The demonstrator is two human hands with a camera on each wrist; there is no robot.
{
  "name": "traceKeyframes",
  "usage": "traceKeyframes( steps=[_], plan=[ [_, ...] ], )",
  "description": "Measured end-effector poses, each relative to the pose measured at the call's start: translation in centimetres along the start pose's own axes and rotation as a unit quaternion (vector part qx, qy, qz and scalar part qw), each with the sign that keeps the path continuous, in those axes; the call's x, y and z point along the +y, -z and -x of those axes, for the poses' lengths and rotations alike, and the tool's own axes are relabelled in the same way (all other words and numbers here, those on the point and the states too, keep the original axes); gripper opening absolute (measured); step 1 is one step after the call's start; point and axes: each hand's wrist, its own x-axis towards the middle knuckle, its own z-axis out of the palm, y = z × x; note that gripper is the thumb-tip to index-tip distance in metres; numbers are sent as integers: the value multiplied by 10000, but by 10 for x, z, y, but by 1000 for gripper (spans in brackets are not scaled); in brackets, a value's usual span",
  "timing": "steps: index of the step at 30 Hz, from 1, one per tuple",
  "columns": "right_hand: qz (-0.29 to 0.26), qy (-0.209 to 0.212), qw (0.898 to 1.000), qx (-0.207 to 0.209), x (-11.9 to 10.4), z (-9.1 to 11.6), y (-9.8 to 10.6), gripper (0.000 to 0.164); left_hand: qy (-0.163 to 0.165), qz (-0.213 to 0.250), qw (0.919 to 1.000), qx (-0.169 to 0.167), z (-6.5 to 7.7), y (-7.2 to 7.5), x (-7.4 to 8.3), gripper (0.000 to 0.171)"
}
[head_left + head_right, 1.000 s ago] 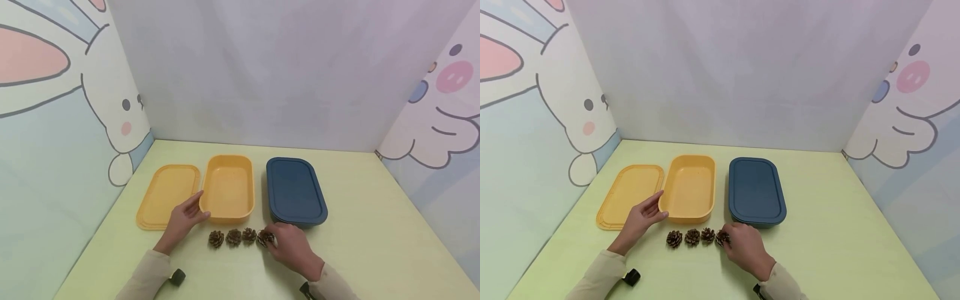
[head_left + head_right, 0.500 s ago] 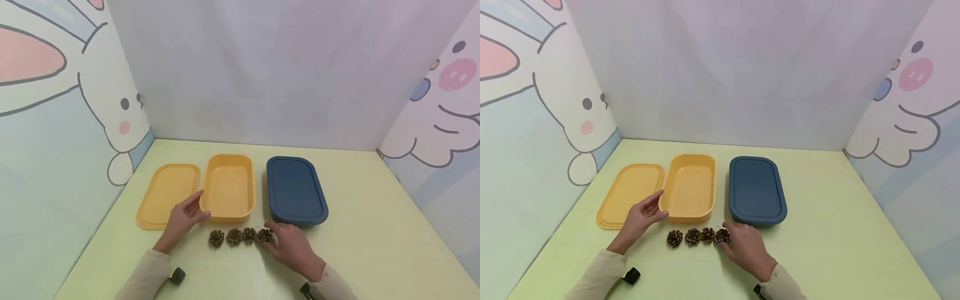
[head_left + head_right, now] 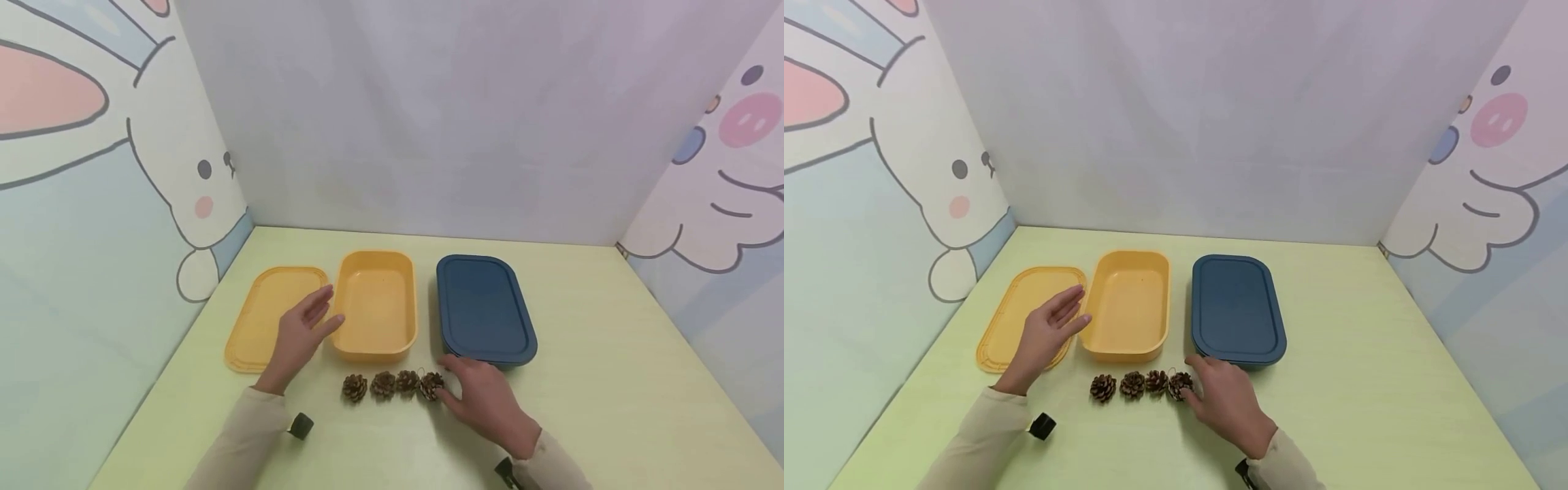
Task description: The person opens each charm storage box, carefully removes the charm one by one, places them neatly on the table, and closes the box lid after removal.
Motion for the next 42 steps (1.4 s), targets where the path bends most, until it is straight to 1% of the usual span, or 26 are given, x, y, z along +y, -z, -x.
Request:
traceKeyframes(
  steps=[3,6,9,11,15,16,18,20,21,23,25,28,31,33,35,38,42],
  plan=[
    [-109,112,9992,358,3,-5,7,30,-192,182,9994,-202,-4,-17,15,61],
    [-324,190,9956,854,10,-12,17,24,-309,335,9973,-574,-8,-39,28,61],
    [-491,94,9913,1217,21,-20,31,21,-285,412,9936,-1010,-11,-65,40,64],
    [-566,-91,9896,1317,30,-24,40,18,-261,418,9905,-1286,-12,-82,48,66],
    [-581,-476,9871,1413,53,-27,58,19,-106,48,9834,-1810,-14,-115,61,70],
    [-543,-563,9866,1429,59,-27,62,21,-52,-146,9813,-1918,-14,-122,63,72],
    [-362,-711,9867,1413,70,-26,66,26,49,-680,9753,-2100,-15,-134,67,76],
    [-206,-839,9876,1311,79,-24,68,33,144,-1194,9681,-2199,-17,-144,68,81],
    [-170,-889,9878,1271,83,-24,68,36,173,-1433,9645,-2211,-18,-148,68,83],
    [-142,-1031,9882,1120,90,-22,67,43,217,-1732,9597,-2203,-20,-156,67,87],
    [-231,-1206,9882,913,98,-22,66,49,289,-1875,9575,-2173,-22,-162,65,89],
    [-424,-1544,9859,478,107,-22,62,57,275,-1975,9577,-2077,-26,-170,63,93],
    [-643,-1868,9803,-41,114,-22,56,63,252,-2064,9577,-1991,-26,-177,60,99],
    [-745,-2007,9764,-286,116,-21,53,66,187,-2149,9571,-1937,-25,-181,58,103],
    [-806,-2071,9742,-388,117,-21,51,68,111,-2178,9570,-1912,-24,-183,57,106],
    [-862,-2085,9734,-391,118,-22,49,69,69,-2270,9557,-1870,-24,-184,58,111],
    [-951,-2122,9720,-350,117,-22,50,66,219,-2345,9526,-1927,-25,-183,62,116]
  ],
)
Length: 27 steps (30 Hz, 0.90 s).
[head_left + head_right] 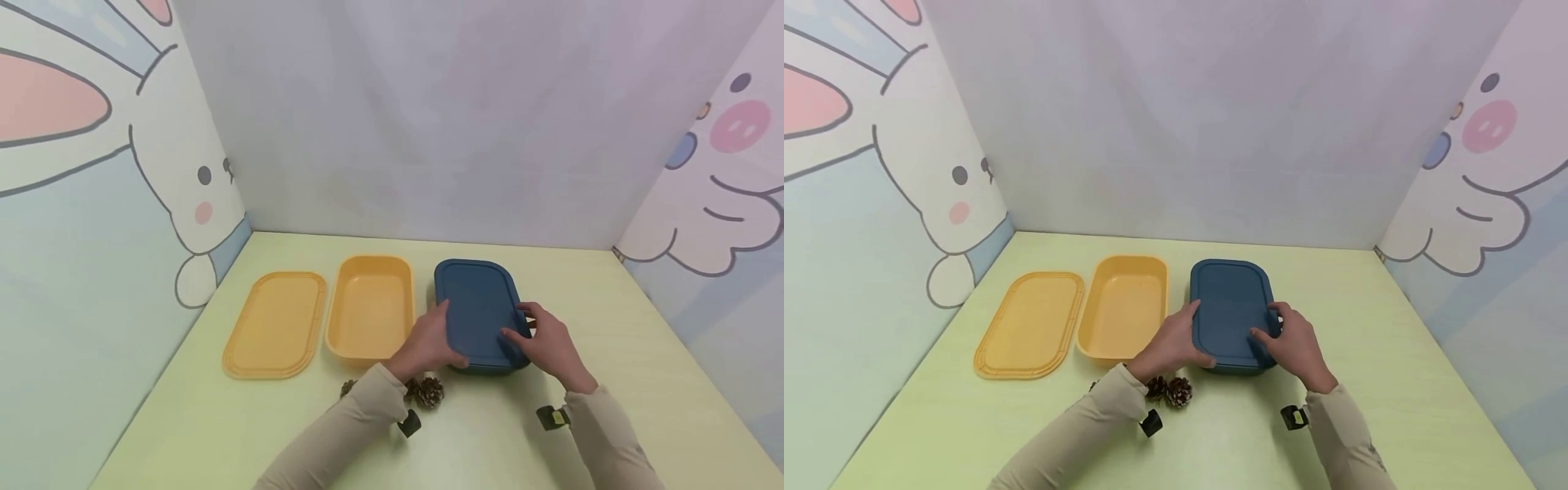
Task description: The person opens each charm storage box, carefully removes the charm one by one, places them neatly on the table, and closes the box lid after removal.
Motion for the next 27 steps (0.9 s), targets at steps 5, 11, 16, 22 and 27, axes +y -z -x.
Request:
traceKeyframes(
  steps=[5,11,16,22,27],
  plan=[
    [-155,-39,9999,40,-2,1,1,63,113,-154,9998,-37,-1,4,3,113],
    [-251,20,9995,182,-2,1,5,59,148,-13,9999,16,-2,9,4,109],
    [-382,87,9985,388,-5,1,10,56,76,255,9996,34,-1,17,4,109],
    [-770,-16,9954,572,-11,3,24,54,-62,590,9982,133,0,28,2,107],
    [-1166,-143,9902,752,-16,5,37,53,-275,1075,9936,212,5,38,4,99]
  ],
)
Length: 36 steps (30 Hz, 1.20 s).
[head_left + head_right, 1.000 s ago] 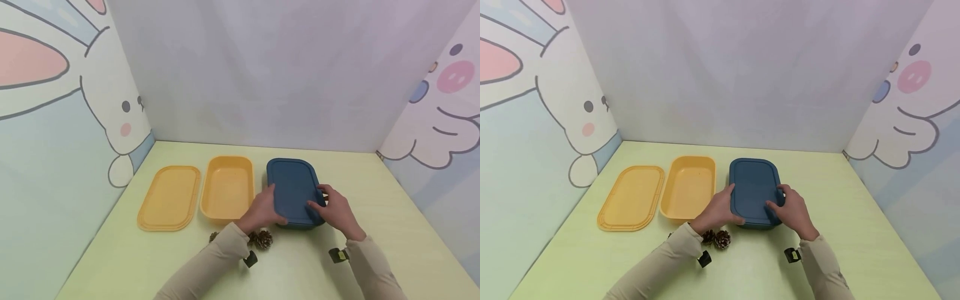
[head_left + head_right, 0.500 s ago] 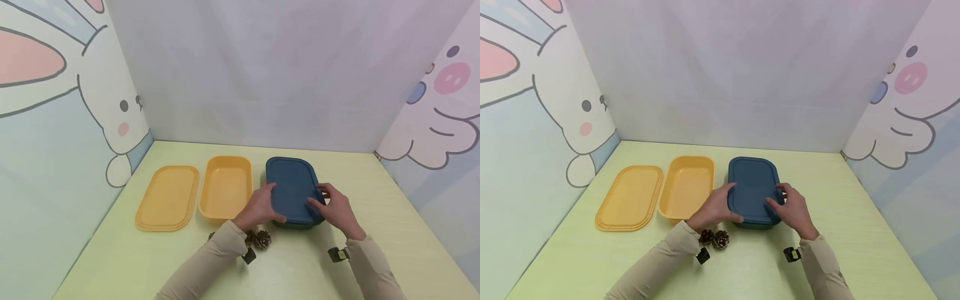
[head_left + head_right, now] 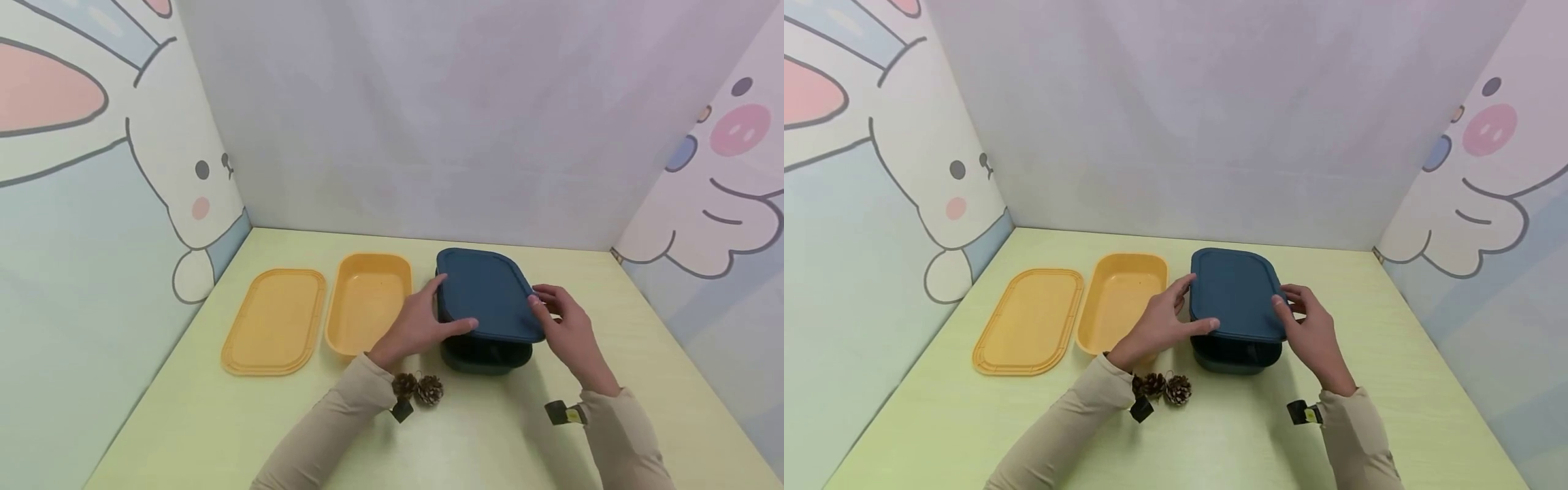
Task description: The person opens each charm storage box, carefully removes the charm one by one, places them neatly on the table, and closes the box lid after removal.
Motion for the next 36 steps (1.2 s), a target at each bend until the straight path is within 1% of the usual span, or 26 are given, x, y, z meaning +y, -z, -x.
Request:
traceKeyframes(
  steps=[3,5,6,8,10,12,13,14,16,17,18,19,22,24,27,29,32,36],
  plan=[
    [-332,114,9992,182,-3,1,5,53,-298,176,9994,58,2,5,3,89],
    [-745,267,9964,321,-4,3,7,49,-482,325,9982,108,3,8,4,83],
    [-1032,362,9933,369,-4,4,8,46,-576,417,9974,145,3,9,4,81],
    [-1814,605,9803,493,-5,6,9,40,-778,645,9946,232,3,10,5,78],
    [-2569,823,9606,667,-8,7,9,33,-950,874,9910,357,4,11,8,74],
    [-3189,1034,9385,831,-11,9,9,28,-1131,1026,9869,516,6,13,10,72],
    [-3441,1142,9275,911,-13,9,9,27,-1215,1074,9849,603,7,14,11,71],
    [-3604,1231,9193,987,-15,10,9,24,-1267,1112,9833,688,8,15,12,69],
    [-3785,1347,9089,1121,-19,11,9,20,-1402,1160,9796,849,9,16,14,67],
    [-3819,1397,9061,1164,-20,11,9,18,-1457,1168,9781,918,10,16,14,65],
    [-3806,1404,9062,1197,-21,12,9,17,-1518,1166,9766,985,10,17,15,64],
    [-3731,1405,9089,1226,-22,13,10,16,-1581,1162,9750,1046,10,17,15,62],
    [-3247,1267,9286,1277,-26,15,11,19,-1794,1143,9697,1203,10,17,15,57],
    [-3041,1203,9369,1237,-28,15,12,25,-1932,1138,9659,1291,11,18,14,55],
    [-2865,1265,9426,1160,-30,17,13,36,-2160,1145,9595,1403,11,18,14,52],
    [-2802,1335,9441,1112,-31,16,13,42,-2259,1163,9565,1436,12,19,14,52],
    [-2603,1396,9496,1050,-32,16,13,48,-2340,1207,9539,1444,13,20,14,51],
    [-2336,1339,9579,996,-34,15,13,54,-2414,1343,9499,1464,14,21,14,51]
  ],
)
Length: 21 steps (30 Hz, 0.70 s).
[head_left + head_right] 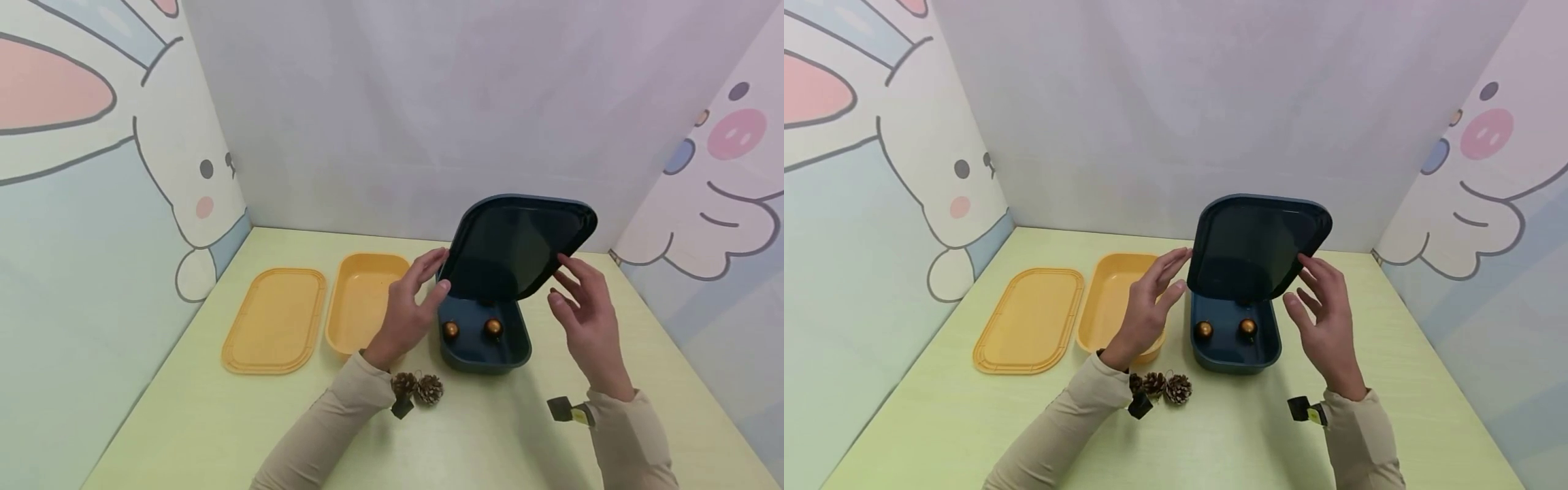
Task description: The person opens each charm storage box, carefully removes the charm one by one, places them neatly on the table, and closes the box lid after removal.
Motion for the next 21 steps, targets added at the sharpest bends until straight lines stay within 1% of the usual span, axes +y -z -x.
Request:
traceKeyframes(
  steps=[6,11,15,17,19,21],
  plan=[
    [907,58,9959,-9,0,-2,-1,62,-82,193,9998,39,0,1,0,50],
    [986,-6,9951,-58,0,-2,-2,67,-106,250,9996,17,0,0,-2,52],
    [981,-135,9950,-121,0,-2,-4,71,-135,276,9995,38,0,0,-2,52],
    [961,-259,9949,-157,1,-2,-4,74,-76,310,9995,23,1,0,-2,53],
    [1052,-390,9935,-181,1,-2,-4,77,21,370,9993,-8,2,0,-2,53],
    [1254,-479,9908,-182,3,-2,-3,79,131,464,9988,-62,3,0,-1,53]
  ],
)
